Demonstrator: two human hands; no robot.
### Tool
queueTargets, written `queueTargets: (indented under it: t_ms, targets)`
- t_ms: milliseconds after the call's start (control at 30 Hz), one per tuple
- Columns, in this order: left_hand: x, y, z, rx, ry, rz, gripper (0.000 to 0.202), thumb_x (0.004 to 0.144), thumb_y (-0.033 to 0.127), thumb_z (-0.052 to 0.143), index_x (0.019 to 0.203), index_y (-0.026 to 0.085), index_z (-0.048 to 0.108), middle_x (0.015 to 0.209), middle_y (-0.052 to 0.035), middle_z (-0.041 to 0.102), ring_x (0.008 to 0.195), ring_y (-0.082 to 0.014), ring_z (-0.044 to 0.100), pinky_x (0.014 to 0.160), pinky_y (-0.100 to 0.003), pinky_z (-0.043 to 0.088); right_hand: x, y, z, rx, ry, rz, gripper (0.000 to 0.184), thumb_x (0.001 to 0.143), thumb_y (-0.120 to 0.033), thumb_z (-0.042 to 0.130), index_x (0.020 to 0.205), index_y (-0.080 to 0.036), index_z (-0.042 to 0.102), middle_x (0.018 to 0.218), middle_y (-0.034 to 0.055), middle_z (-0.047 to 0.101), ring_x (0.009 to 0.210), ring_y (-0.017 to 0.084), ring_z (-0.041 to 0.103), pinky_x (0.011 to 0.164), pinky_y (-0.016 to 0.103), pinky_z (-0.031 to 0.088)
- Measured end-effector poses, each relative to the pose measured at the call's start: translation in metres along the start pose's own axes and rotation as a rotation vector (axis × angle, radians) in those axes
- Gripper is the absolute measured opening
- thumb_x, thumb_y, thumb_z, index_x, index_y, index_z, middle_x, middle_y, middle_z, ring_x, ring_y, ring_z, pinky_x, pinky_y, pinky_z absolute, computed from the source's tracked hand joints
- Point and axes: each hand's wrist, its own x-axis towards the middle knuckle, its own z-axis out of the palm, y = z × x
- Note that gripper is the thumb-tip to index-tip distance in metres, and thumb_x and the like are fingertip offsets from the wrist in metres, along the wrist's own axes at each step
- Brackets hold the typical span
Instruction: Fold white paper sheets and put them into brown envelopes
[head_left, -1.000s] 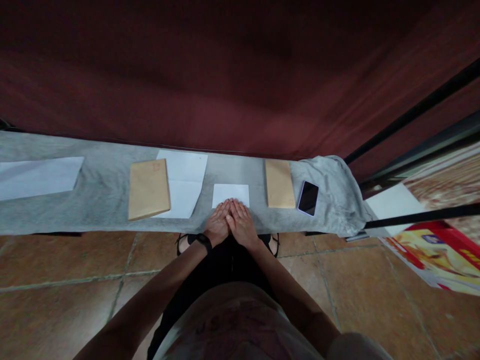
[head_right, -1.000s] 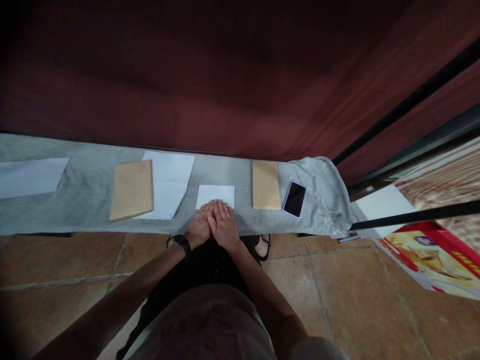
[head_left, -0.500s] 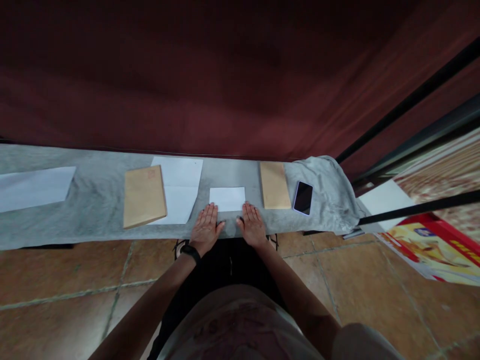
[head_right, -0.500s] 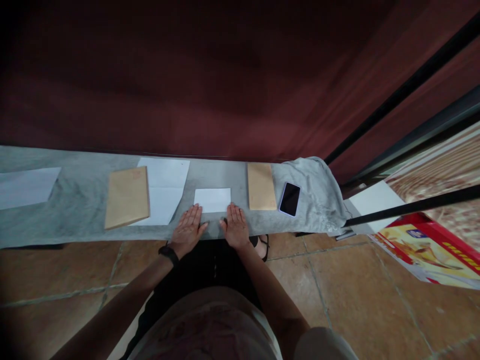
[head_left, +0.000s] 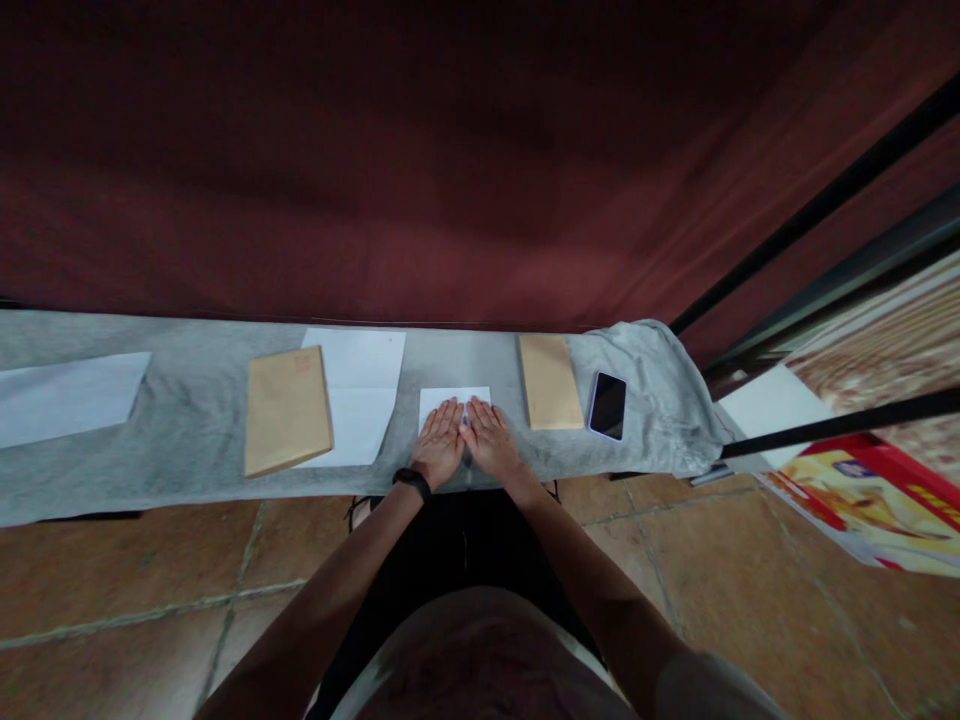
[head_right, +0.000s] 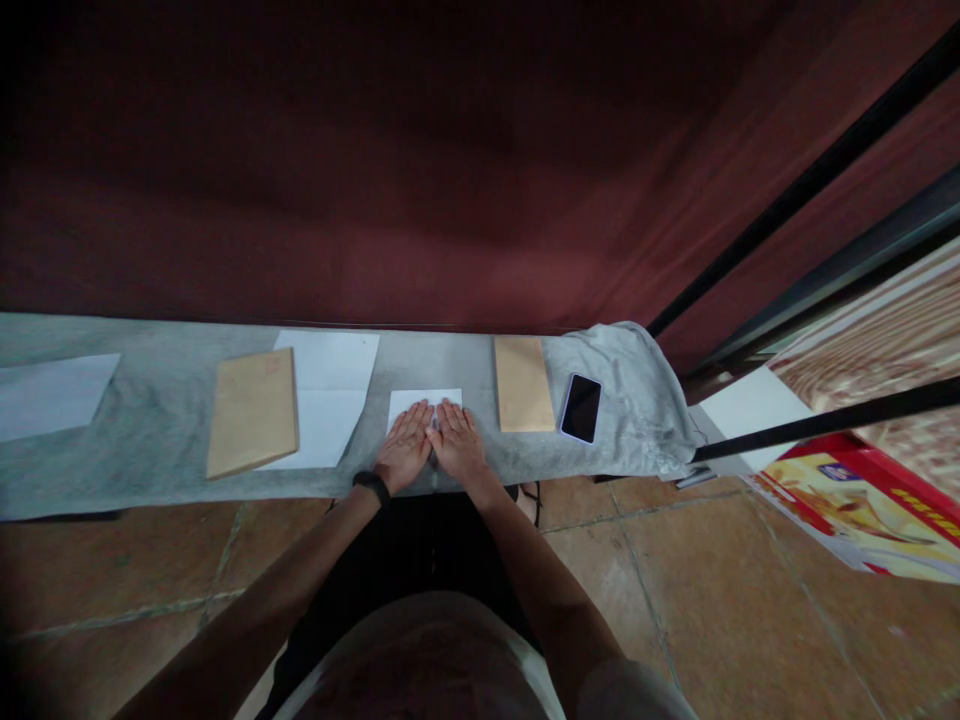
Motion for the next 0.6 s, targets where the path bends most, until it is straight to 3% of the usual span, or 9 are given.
queueTargets:
  t_ms: [167,367,500,600]
  targets:
    - [0.001,-0.015,0.006,0.024,0.078,-0.077,0.063,0.101,0.039,0.027,0.153,0.005,0.033,0.160,-0.0182,0.032,0.152,-0.0266,0.023,0.124,-0.047,0.021,0.006,0.019,0.006,-0.049,0.047,0.024,0.054,0.104,-0.036,0.042,0.152,-0.012,0.038,0.156,0.0139,0.041,0.147,0.025,0.036,0.121,0.047,0.029]
    - [0.001,-0.022,0.005,-0.024,0.160,-0.146,0.063,0.099,0.040,0.033,0.153,0.007,0.033,0.160,-0.0183,0.033,0.151,-0.0292,0.025,0.123,-0.050,0.023,0.020,0.030,0.003,-0.060,0.062,0.091,0.054,0.104,-0.036,0.040,0.151,-0.010,0.039,0.156,0.0152,0.041,0.147,0.025,0.036,0.121,0.047,0.027]
    - [-0.002,-0.023,0.003,-0.105,0.225,-0.283,0.062,0.096,0.034,0.039,0.152,0.007,0.034,0.159,-0.0198,0.036,0.148,-0.0318,0.031,0.119,-0.051,0.031,0.020,0.022,-0.003,-0.058,0.084,0.147,0.055,0.103,-0.034,0.041,0.150,-0.005,0.040,0.156,0.0192,0.040,0.147,0.028,0.035,0.121,0.049,0.027]
    - [-0.004,-0.027,-0.001,-0.255,0.262,-0.314,0.058,0.092,0.028,0.044,0.147,0.008,0.041,0.151,-0.0216,0.046,0.138,-0.0313,0.046,0.112,-0.048,0.042,0.005,0.003,-0.002,-0.034,0.087,0.116,0.057,0.103,-0.035,0.042,0.151,-0.004,0.038,0.156,0.0199,0.039,0.148,0.029,0.034,0.120,0.050,0.029]
